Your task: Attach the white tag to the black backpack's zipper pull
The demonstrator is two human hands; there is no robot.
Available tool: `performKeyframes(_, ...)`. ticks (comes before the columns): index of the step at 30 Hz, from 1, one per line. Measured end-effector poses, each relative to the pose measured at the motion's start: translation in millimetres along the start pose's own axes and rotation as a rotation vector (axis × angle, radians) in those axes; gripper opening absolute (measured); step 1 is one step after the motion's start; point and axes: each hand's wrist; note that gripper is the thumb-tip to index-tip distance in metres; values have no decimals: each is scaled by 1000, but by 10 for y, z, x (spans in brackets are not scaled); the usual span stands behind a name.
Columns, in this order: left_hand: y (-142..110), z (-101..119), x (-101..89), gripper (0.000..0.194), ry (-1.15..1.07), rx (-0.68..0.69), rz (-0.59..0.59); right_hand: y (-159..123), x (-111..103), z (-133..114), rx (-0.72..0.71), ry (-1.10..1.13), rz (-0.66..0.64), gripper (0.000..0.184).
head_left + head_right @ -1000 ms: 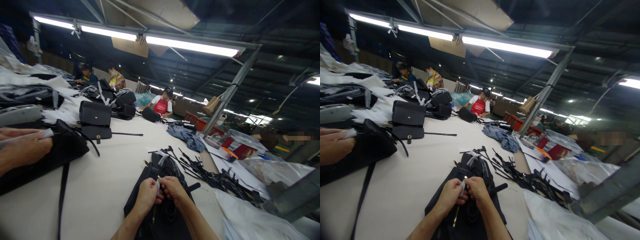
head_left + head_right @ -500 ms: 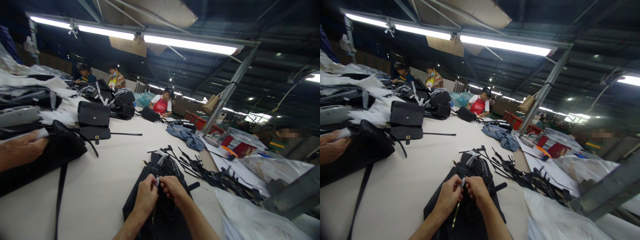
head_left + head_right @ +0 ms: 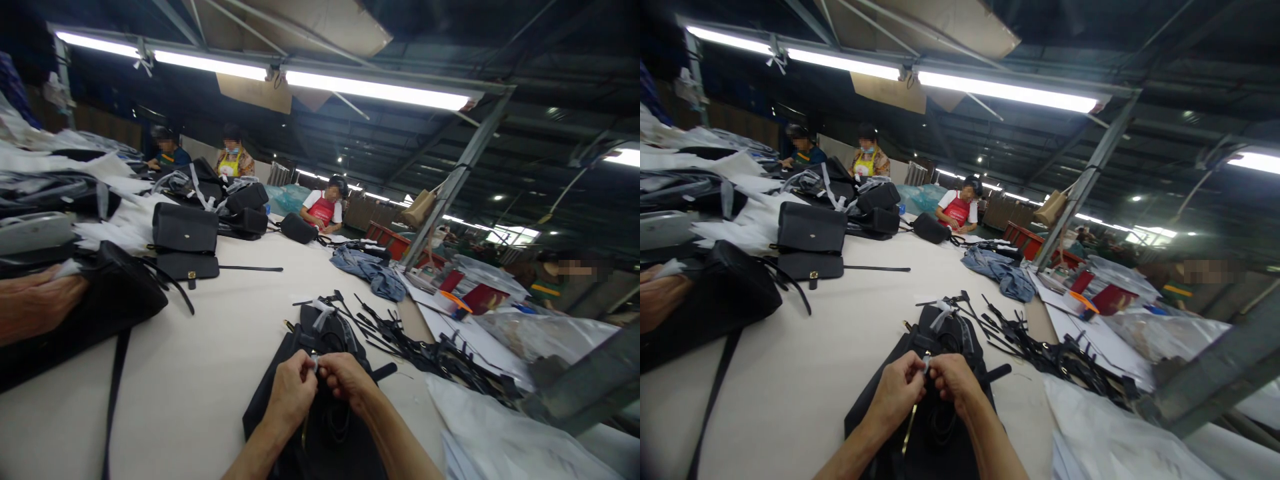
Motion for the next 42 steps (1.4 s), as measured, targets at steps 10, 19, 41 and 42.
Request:
performKeyframes(10,137,17,-39,7,-298,-279,-43,-23,62,-29,-13,-51,25,34)
performKeyframes(19,154,10,-33,12,-283,-293,-14,-46,43,-30,-25,-12,-15,24)
performKeyframes(41,145,-37,15,23,-57,-135,100,39,53,2,36,-21,42,33)
performKeyframes(42,139,-31,9,23,-49,-134,101,58,61,3,40,-19,49,31)
Point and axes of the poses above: each hand's wrist, its own y-axis towards the middle knuckle, its own x-axis out of the palm, z = x × y, and after that the axes turned 3 degrees about y, right-handed
